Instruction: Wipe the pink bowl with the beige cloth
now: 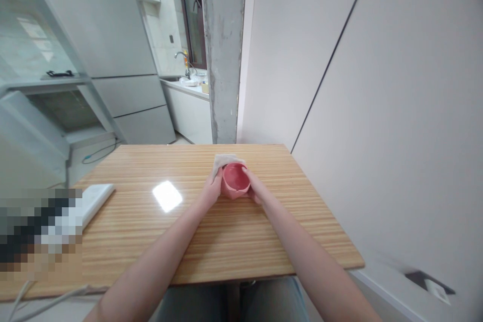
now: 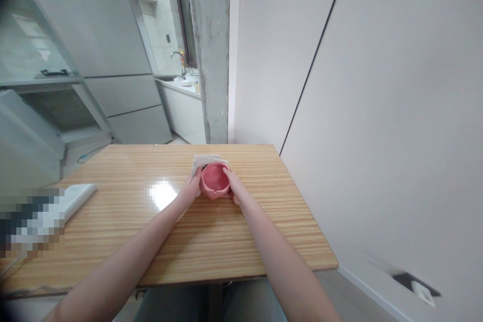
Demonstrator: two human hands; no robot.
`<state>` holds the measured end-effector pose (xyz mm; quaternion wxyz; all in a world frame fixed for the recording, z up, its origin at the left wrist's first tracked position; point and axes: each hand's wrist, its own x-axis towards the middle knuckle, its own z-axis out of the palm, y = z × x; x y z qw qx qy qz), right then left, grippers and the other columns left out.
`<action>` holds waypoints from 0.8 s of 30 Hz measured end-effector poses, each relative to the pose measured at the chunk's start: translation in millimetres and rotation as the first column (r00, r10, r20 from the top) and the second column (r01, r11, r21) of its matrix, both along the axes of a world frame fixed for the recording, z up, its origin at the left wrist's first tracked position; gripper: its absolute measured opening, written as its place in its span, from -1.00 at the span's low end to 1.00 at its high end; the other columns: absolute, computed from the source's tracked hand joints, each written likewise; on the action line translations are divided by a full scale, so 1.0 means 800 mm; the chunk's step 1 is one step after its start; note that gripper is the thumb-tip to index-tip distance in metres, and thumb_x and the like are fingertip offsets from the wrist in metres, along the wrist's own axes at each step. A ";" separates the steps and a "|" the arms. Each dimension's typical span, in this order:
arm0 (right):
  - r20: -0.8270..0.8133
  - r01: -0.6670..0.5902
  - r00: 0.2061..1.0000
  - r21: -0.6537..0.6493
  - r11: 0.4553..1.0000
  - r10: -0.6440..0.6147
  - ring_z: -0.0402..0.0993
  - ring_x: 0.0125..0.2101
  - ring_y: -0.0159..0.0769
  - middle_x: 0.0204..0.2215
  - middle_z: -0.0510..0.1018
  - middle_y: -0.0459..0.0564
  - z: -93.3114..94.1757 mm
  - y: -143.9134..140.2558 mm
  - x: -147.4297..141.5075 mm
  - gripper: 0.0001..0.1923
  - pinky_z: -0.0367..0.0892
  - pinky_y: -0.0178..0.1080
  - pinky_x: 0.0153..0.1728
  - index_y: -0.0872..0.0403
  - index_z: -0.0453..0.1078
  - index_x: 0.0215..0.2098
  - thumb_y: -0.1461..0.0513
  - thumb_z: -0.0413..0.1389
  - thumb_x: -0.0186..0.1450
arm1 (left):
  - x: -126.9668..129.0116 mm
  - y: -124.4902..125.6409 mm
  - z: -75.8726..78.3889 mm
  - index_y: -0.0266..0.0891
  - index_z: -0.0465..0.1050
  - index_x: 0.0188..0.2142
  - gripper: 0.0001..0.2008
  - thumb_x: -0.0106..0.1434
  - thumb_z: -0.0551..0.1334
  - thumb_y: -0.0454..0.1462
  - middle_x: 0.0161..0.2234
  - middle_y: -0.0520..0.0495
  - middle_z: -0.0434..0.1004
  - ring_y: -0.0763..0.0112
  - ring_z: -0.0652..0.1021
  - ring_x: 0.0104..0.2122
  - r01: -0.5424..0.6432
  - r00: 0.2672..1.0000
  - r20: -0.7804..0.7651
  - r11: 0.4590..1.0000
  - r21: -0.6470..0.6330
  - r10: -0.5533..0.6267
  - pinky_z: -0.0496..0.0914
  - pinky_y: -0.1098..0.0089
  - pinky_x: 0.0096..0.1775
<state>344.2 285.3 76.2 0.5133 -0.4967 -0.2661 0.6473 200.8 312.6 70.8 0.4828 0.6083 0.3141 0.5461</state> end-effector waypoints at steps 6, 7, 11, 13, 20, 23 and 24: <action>-0.183 0.141 0.973 -0.007 0.990 -0.140 0.50 -0.19 -0.28 -0.08 0.54 0.00 0.009 0.000 0.001 -0.62 0.46 -0.23 -0.33 -0.01 0.36 -0.06 -0.02 -0.08 0.31 | 0.006 -0.005 -0.011 -0.18 0.24 0.15 -0.51 0.29 0.09 -0.04 0.15 -0.16 0.31 0.22 0.21 0.22 0.060 0.993 -0.113 0.990 0.128 -0.046 -0.05 0.17 0.28; -0.190 0.131 0.973 0.004 0.991 -0.128 0.50 -0.20 -0.29 -0.09 0.55 0.00 0.010 -0.001 0.000 -0.64 0.46 -0.24 -0.33 -0.01 0.36 -0.05 0.01 -0.06 0.31 | 0.006 -0.006 -0.010 -0.19 0.21 0.16 -0.50 0.29 0.10 -0.05 0.14 -0.18 0.31 0.20 0.24 0.21 0.044 0.992 -0.126 0.991 0.124 -0.028 -0.01 0.15 0.27; -0.142 -0.005 0.990 0.037 0.999 0.010 0.51 -0.23 -0.28 -0.12 0.56 -0.01 0.010 -0.006 -0.003 -0.64 0.45 -0.24 -0.36 -0.02 0.37 -0.03 0.03 0.04 0.26 | 0.002 -0.014 0.011 -0.20 0.18 0.18 -0.45 0.24 0.19 -0.10 0.14 -0.19 0.31 0.15 0.30 0.16 -0.038 0.995 -0.089 0.986 0.162 0.053 0.13 0.12 0.21; -0.113 -0.069 0.991 0.035 0.997 0.073 0.50 -0.23 -0.25 -0.12 0.56 0.00 0.009 -0.008 -0.003 -0.60 0.45 -0.22 -0.38 -0.03 0.39 -0.05 -0.04 0.03 0.25 | -0.002 -0.020 0.028 -0.20 0.24 0.15 -0.51 0.25 0.18 -0.14 0.15 -0.16 0.30 0.16 0.28 0.18 -0.030 0.997 -0.057 0.975 0.219 0.043 0.11 0.13 0.22; -0.035 -0.056 0.998 0.031 0.998 0.057 0.49 -0.15 -0.20 -0.14 0.57 -0.03 0.005 -0.005 -0.003 -0.63 0.44 -0.16 -0.30 -0.06 0.37 -0.06 0.01 0.11 0.20 | -0.004 -0.019 0.035 -0.20 0.40 0.05 -0.58 0.27 0.13 -0.09 -0.01 -0.11 0.50 0.13 0.34 0.14 0.033 0.998 -0.055 0.993 0.111 -0.027 0.16 0.12 0.21; -0.061 0.096 0.994 0.056 0.994 -0.092 0.49 -0.14 -0.23 -0.15 0.58 -0.05 -0.007 0.006 0.000 -0.67 0.43 -0.18 -0.25 -0.03 0.38 -0.08 0.03 0.05 0.24 | -0.001 -0.005 0.012 -0.21 0.41 0.04 -0.52 0.29 0.06 0.01 0.01 -0.11 0.49 0.12 0.34 0.15 -0.046 0.998 0.032 0.995 -0.092 0.049 0.15 0.10 0.21; -0.068 0.148 0.987 0.066 0.987 -0.144 0.49 -0.15 -0.23 -0.17 0.58 -0.05 -0.011 0.010 0.002 -0.68 0.42 -0.18 -0.23 -0.02 0.39 -0.10 0.04 0.03 0.24 | 0.000 0.000 0.005 -0.22 0.40 0.04 -0.50 0.28 0.05 0.03 0.02 -0.12 0.48 0.11 0.34 0.15 -0.055 0.997 0.047 0.984 -0.167 0.064 0.15 0.09 0.21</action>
